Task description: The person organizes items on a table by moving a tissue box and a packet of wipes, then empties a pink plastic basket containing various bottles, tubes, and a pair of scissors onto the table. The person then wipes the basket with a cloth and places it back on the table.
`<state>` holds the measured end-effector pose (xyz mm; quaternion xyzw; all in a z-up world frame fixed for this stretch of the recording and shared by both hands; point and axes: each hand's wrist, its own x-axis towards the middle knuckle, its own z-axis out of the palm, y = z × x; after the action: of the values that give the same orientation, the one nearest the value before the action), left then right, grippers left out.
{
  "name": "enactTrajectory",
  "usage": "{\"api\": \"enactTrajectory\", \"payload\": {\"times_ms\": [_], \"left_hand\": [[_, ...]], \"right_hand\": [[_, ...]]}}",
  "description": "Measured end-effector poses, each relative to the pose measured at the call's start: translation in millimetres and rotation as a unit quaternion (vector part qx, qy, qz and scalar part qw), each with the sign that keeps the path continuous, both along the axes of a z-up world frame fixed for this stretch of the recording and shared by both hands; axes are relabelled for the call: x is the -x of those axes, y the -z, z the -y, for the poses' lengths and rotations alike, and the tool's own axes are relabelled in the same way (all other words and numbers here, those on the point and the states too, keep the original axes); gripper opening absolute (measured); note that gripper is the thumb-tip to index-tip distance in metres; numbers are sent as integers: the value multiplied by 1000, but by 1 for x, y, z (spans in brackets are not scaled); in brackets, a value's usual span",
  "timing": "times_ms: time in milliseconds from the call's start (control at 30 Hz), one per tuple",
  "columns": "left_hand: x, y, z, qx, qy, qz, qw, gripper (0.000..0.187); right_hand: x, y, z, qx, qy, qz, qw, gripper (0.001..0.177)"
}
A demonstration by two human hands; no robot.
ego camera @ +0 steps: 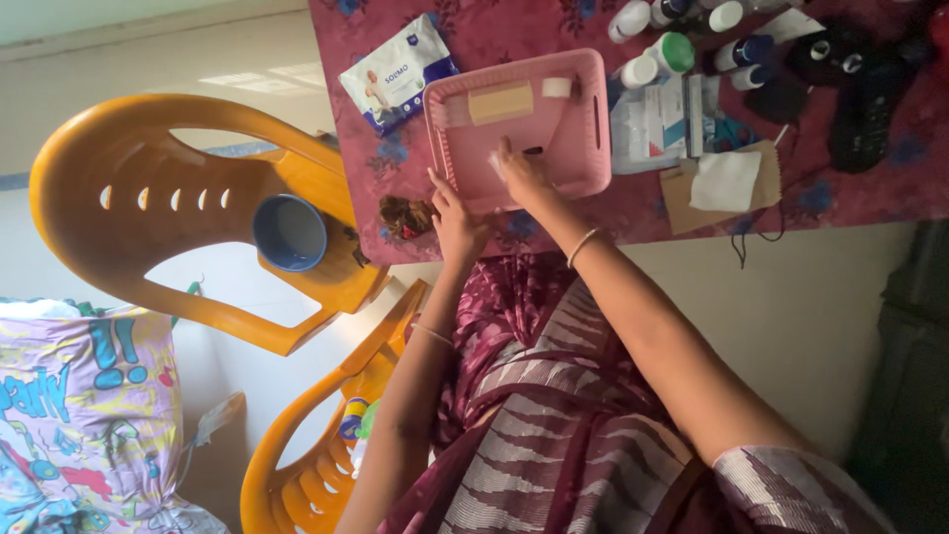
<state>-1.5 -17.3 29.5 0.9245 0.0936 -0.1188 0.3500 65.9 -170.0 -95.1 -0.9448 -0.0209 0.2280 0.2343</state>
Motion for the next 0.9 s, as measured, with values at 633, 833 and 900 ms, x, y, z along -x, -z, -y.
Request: {"api": "enactTrajectory", "payload": {"times_ms": [633,833,900], "left_hand": [[-5,2,-10,-7,47,1,999,140],[-4,16,-19,17,66,4,998,139],[-6,23,-20,15,75,26,997,140]], "right_hand": [[68,-132,206,-552,426,105,709,34],[105,-97,291,-223,401,280,843,43],[118,-89,314,-106,377,297,871,52]]}}
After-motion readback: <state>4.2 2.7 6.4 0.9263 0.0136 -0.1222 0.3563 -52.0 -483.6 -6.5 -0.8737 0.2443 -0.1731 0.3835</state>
